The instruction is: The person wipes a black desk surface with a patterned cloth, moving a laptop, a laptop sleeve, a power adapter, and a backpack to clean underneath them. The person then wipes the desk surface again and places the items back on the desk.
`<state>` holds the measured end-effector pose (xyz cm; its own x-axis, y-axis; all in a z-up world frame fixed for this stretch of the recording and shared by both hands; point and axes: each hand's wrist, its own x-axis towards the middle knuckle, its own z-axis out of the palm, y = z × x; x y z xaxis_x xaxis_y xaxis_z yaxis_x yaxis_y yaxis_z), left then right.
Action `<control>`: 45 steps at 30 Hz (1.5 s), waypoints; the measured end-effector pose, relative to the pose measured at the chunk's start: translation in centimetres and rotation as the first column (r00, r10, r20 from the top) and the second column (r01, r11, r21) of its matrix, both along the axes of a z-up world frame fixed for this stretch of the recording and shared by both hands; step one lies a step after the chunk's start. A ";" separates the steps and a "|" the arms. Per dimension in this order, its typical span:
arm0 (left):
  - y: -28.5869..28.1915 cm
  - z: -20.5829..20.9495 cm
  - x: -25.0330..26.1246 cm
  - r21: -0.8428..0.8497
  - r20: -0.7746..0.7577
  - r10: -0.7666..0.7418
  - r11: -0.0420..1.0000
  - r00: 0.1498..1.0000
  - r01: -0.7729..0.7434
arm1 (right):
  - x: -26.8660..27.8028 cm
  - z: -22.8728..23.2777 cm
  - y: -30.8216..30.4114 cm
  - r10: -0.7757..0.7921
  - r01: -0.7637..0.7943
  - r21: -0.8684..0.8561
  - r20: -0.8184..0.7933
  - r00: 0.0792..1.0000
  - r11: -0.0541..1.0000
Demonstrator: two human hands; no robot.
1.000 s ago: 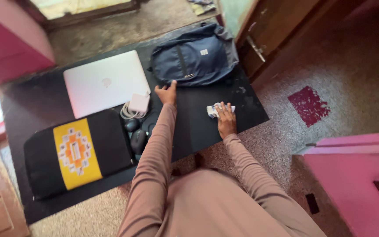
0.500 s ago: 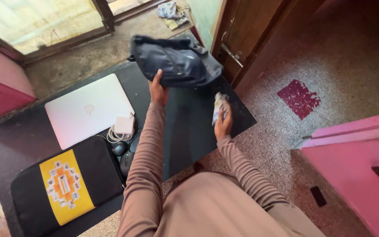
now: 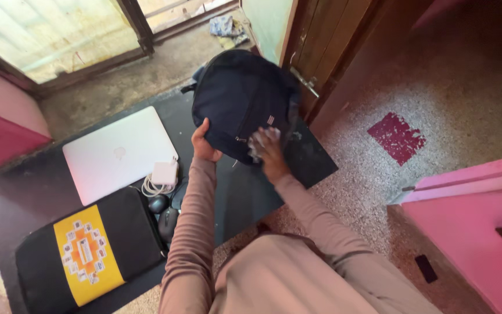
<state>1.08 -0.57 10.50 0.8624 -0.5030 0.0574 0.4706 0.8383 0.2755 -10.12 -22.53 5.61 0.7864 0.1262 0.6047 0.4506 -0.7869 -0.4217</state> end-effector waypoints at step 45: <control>-3.9 17.0 -2.3 0.602 0.730 -0.200 0.641 0.653 -0.477 | -1.0 3.8 -9.5 -0.504 0.317 0.708 0.064 0.861 0.631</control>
